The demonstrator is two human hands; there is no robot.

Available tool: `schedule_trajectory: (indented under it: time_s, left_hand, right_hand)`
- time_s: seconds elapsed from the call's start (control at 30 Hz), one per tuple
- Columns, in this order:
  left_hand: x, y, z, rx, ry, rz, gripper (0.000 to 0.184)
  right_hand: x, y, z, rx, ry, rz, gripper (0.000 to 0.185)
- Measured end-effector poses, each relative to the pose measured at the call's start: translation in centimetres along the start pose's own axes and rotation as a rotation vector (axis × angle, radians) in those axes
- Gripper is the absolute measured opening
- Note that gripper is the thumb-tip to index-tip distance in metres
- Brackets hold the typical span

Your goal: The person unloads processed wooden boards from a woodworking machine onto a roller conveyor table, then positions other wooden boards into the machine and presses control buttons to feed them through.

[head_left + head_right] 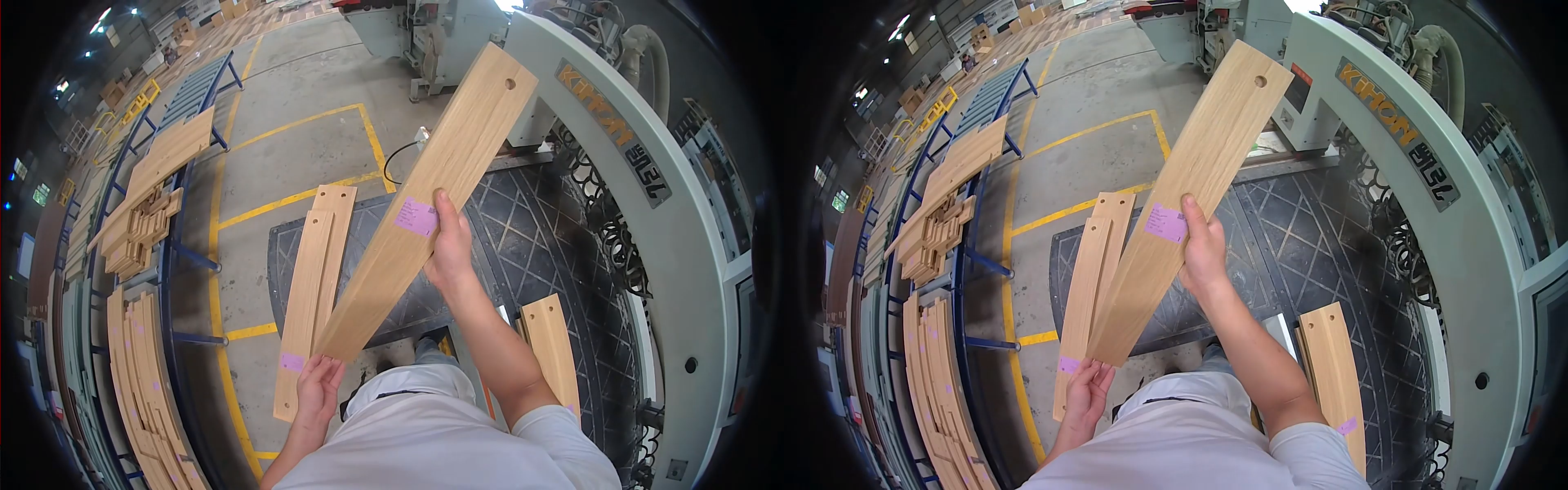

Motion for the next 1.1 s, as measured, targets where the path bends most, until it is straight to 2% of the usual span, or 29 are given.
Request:
schedule_trajectory:
  time_s: [0.67,0.77,0.83,0.87,0.93,1.1]
  left_hand:
    - [-2.1,-1.3,-2.3,-0.016,0.015,-0.009,0.022]
    - [-1.8,-2.0,-4.1,-0.097,0.004,0.018,0.029]
    - [-0.3,-2.6,-4.7,-0.210,0.004,0.013,0.049]
    - [0.3,-2.5,-5.1,-0.197,-0.007,0.019,0.049]
    - [0.7,-3.1,-5.9,-0.255,0.062,0.082,0.067]
    - [1.0,-3.8,-7.3,-0.268,-0.001,0.066,0.079]
  right_hand:
    - [0.5,0.5,2.0,0.004,-0.016,0.084,0.044]
    - [0.2,1.6,3.4,0.024,-0.061,0.163,0.042]
    - [-0.3,2.9,4.7,0.038,-0.146,0.326,0.038]
    - [0.1,2.7,5.3,0.030,-0.161,0.325,0.038]
    - [1.7,1.2,6.6,-0.046,-0.226,0.388,0.032]
    - [2.8,-0.1,8.3,-0.053,-0.323,0.445,0.029]
Point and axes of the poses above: each hand's wrist, its own z-axis away from the middle knuckle, its own x-axis out of the palm, y = z × x, the point moved 8 cm from there along -z, towards the middle knuckle, and after that the axes turned 9 degrees about -x, right-handed, at the moved point
